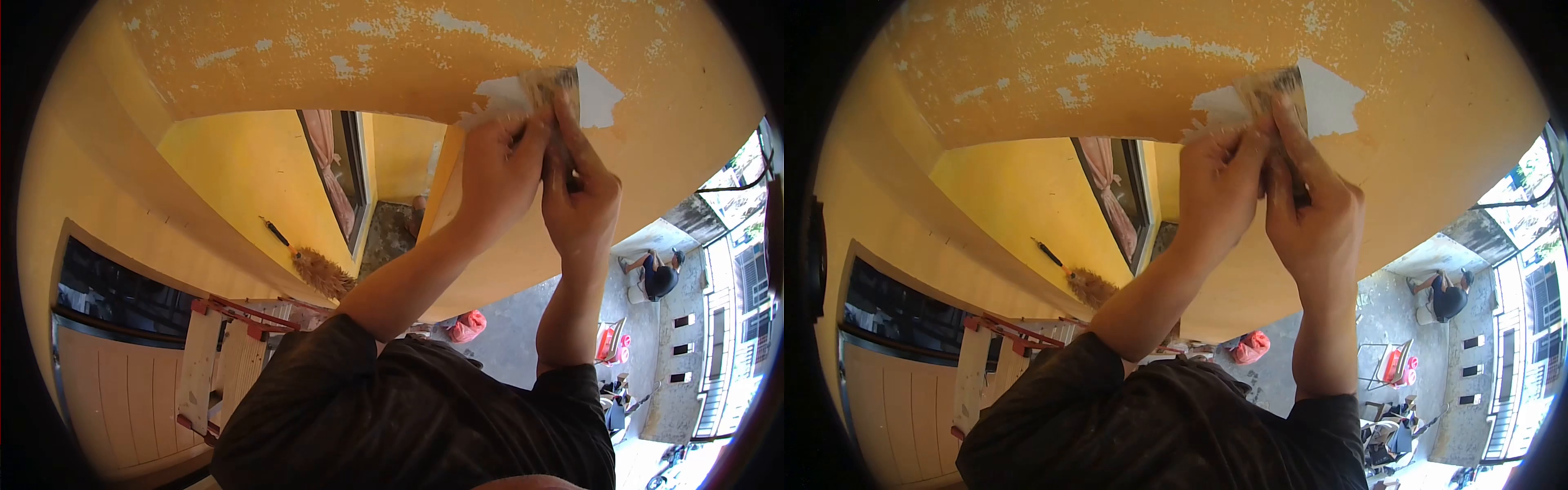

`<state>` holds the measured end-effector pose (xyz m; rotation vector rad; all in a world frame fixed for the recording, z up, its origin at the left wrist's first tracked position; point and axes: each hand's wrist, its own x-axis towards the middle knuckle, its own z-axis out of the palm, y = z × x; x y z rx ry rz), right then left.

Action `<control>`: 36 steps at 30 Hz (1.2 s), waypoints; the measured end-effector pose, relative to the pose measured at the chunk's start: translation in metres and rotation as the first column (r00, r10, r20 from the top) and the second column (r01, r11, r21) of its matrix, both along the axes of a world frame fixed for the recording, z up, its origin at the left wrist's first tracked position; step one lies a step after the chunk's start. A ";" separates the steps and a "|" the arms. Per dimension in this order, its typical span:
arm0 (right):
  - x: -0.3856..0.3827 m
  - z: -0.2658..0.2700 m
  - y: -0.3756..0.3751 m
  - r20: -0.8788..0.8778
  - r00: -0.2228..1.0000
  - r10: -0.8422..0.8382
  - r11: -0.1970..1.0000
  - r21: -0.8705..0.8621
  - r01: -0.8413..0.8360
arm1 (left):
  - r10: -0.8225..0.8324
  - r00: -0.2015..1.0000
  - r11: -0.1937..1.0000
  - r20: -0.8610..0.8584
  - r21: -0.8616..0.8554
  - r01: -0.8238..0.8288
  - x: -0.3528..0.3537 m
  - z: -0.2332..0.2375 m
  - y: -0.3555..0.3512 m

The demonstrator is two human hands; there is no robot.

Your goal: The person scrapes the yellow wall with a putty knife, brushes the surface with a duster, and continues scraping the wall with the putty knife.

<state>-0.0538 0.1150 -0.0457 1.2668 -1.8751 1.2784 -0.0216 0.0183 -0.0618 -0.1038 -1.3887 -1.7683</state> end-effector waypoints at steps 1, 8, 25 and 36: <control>0.004 0.006 -0.004 0.010 0.999 -0.035 0.999 -0.014 0.035 | -0.003 1.000 1.000 0.006 0.006 0.003 0.000 0.000 0.000; -0.001 -0.003 -0.003 -0.099 0.993 -0.065 0.997 -0.046 0.061 | -0.037 0.999 0.999 0.023 0.031 0.036 0.000 -0.007 0.000; 0.005 -0.003 0.000 0.015 0.998 -0.066 0.997 -0.035 0.066 | 0.016 1.000 0.999 -0.003 0.046 -0.015 -0.002 -0.001 -0.001; 0.007 0.000 -0.006 -0.012 0.997 -0.079 0.992 -0.105 0.077 | 0.033 0.997 0.999 0.066 0.005 -0.033 0.000 0.000 -0.003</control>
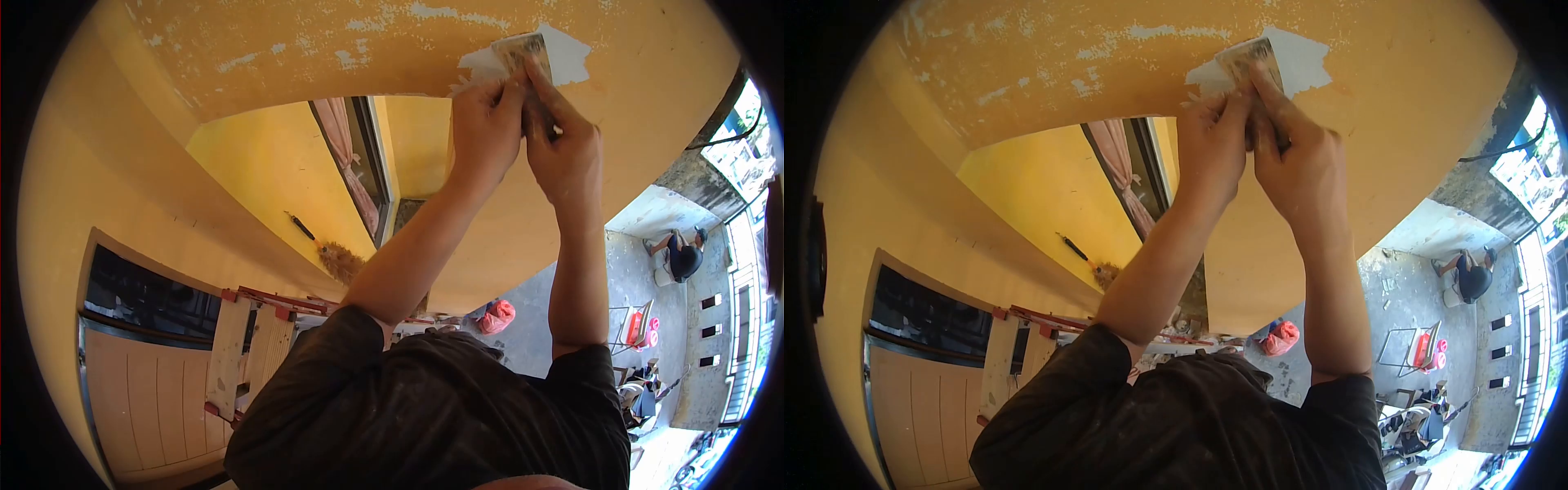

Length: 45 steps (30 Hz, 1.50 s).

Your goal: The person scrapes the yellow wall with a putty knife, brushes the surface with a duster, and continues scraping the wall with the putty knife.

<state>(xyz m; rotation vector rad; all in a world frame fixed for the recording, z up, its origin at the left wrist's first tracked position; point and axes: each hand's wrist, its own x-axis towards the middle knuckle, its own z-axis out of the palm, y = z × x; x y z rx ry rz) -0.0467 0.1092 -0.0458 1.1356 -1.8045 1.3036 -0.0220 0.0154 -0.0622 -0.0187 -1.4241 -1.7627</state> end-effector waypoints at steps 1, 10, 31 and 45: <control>0.000 -0.001 0.001 0.003 1.000 0.000 1.000 0.007 0.000 | 0.000 1.000 1.000 0.003 0.007 0.000 0.000 -0.001 0.000; -0.001 0.000 0.004 0.015 1.000 -0.026 0.996 0.084 0.025 | -0.052 0.998 0.999 -0.030 0.014 0.053 0.004 0.003 0.002; -0.002 0.005 0.004 0.113 0.994 0.008 0.996 0.085 -0.018 | -0.018 0.994 1.000 -0.110 0.015 0.020 -0.002 0.003 0.002; 0.018 -0.046 0.044 0.363 0.931 0.038 0.988 0.125 -0.089 | -0.015 0.994 0.936 0.108 -0.349 0.052 0.028 -0.043 0.001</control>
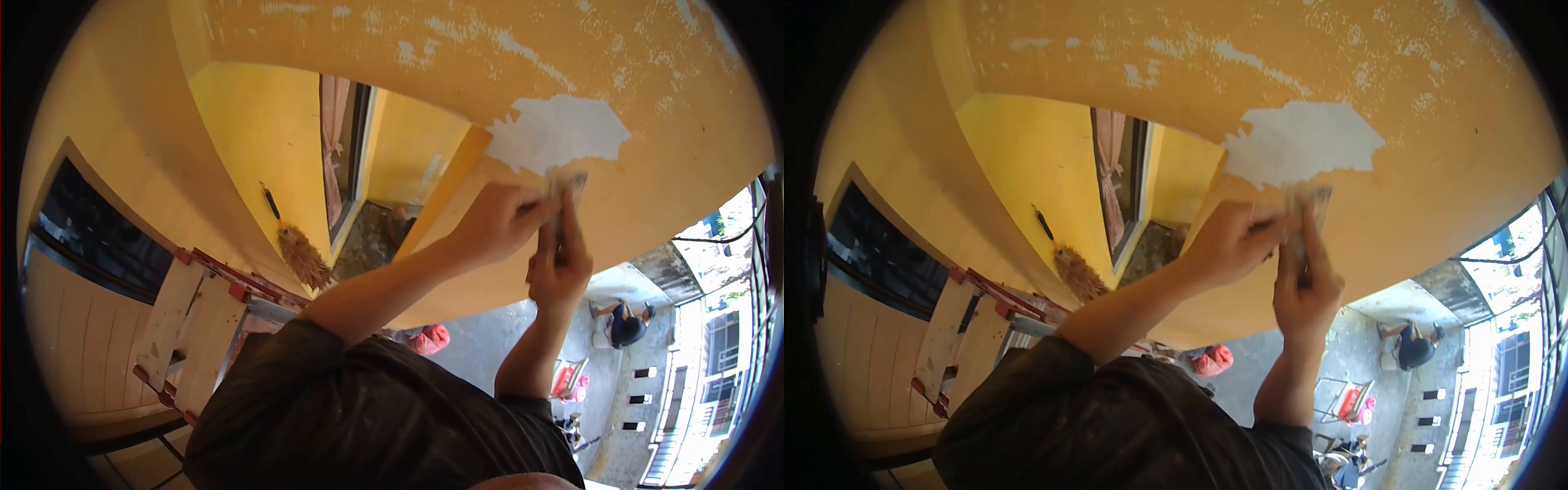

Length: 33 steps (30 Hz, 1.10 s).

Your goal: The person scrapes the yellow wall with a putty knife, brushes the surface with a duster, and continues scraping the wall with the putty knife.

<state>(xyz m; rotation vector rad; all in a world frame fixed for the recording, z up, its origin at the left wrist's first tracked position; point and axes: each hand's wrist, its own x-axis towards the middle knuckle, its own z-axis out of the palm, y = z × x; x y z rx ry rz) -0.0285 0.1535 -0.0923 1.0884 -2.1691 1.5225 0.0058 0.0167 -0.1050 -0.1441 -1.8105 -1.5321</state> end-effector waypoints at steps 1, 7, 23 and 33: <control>-0.002 -0.016 0.007 -0.053 0.998 0.026 1.000 -0.004 -0.027 | -0.072 0.996 0.993 0.052 -0.094 0.077 0.006 -0.009 -0.006; 0.006 -0.096 0.063 0.205 0.978 0.048 0.998 0.036 -0.056 | -0.267 0.855 0.946 0.446 -0.050 0.321 0.026 -0.086 -0.049; 0.035 -0.206 0.083 0.623 0.753 -0.213 0.938 0.347 -0.022 | 0.444 0.039 0.809 0.895 -0.419 0.413 0.011 -0.213 -0.101; 0.025 -0.146 0.032 0.476 0.879 0.009 0.974 0.195 -0.116 | 0.382 0.403 0.831 0.831 -0.500 0.243 0.066 -0.190 -0.110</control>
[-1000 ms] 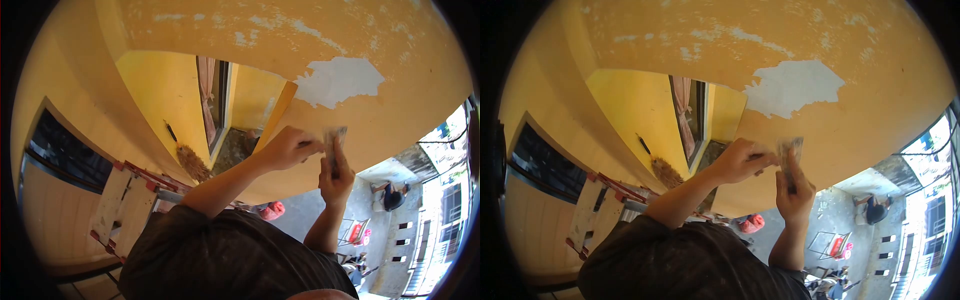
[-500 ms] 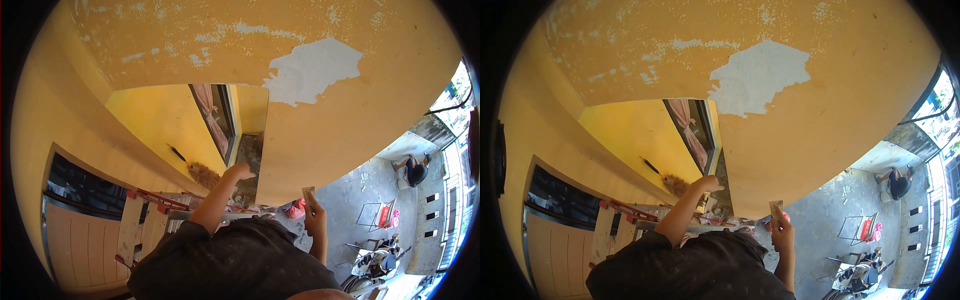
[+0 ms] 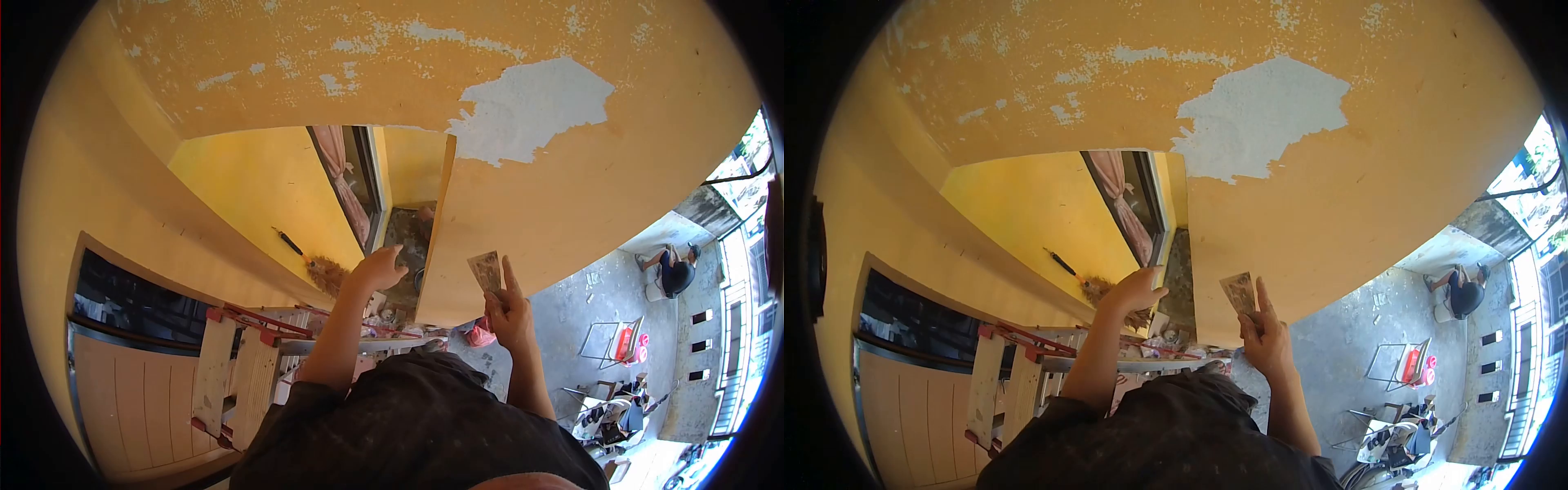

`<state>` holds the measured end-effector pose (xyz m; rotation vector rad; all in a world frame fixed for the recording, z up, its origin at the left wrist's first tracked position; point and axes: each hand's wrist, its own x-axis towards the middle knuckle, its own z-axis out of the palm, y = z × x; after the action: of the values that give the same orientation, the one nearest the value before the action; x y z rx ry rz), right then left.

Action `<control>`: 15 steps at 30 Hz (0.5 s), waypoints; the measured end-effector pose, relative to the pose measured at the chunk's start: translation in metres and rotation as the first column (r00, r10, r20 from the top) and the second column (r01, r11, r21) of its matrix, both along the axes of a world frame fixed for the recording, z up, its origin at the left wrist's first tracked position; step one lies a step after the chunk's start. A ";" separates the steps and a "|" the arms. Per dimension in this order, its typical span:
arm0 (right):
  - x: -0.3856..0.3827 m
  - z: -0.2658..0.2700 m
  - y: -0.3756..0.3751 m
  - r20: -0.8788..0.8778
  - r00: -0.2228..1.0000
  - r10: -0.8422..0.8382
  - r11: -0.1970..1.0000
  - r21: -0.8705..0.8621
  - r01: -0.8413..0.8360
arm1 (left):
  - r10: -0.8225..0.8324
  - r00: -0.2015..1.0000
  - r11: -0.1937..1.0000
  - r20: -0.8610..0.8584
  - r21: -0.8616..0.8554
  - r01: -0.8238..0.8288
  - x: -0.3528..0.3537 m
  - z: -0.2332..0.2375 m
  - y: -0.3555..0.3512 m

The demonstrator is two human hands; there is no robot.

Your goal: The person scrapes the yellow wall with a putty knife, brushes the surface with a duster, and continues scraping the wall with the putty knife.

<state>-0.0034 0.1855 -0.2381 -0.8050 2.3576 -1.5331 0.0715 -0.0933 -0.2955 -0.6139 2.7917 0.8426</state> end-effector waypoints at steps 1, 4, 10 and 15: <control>-0.002 0.008 -0.003 -0.044 0.999 0.032 0.999 -0.007 -0.032 | -0.006 1.000 1.000 -0.002 0.002 0.006 0.003 0.016 0.006; -0.007 0.037 -0.015 -0.133 0.988 0.082 0.993 -0.076 -0.092 | 0.002 0.972 0.975 -0.235 0.218 0.051 0.012 0.063 0.025; -0.017 0.091 -0.042 -0.178 0.977 0.115 0.936 -0.309 -0.167 | 0.233 0.777 0.623 -0.584 0.704 0.342 0.001 0.124 0.067; -0.018 0.112 -0.055 -0.281 0.954 0.102 0.938 -0.291 -0.186 | 0.460 0.659 0.479 -0.595 0.791 0.379 -0.019 0.148 0.084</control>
<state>-0.0217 0.1304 -0.1256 -1.2991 2.1845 -1.8657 0.0526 -0.0094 -0.1479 -0.0841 2.1764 2.8647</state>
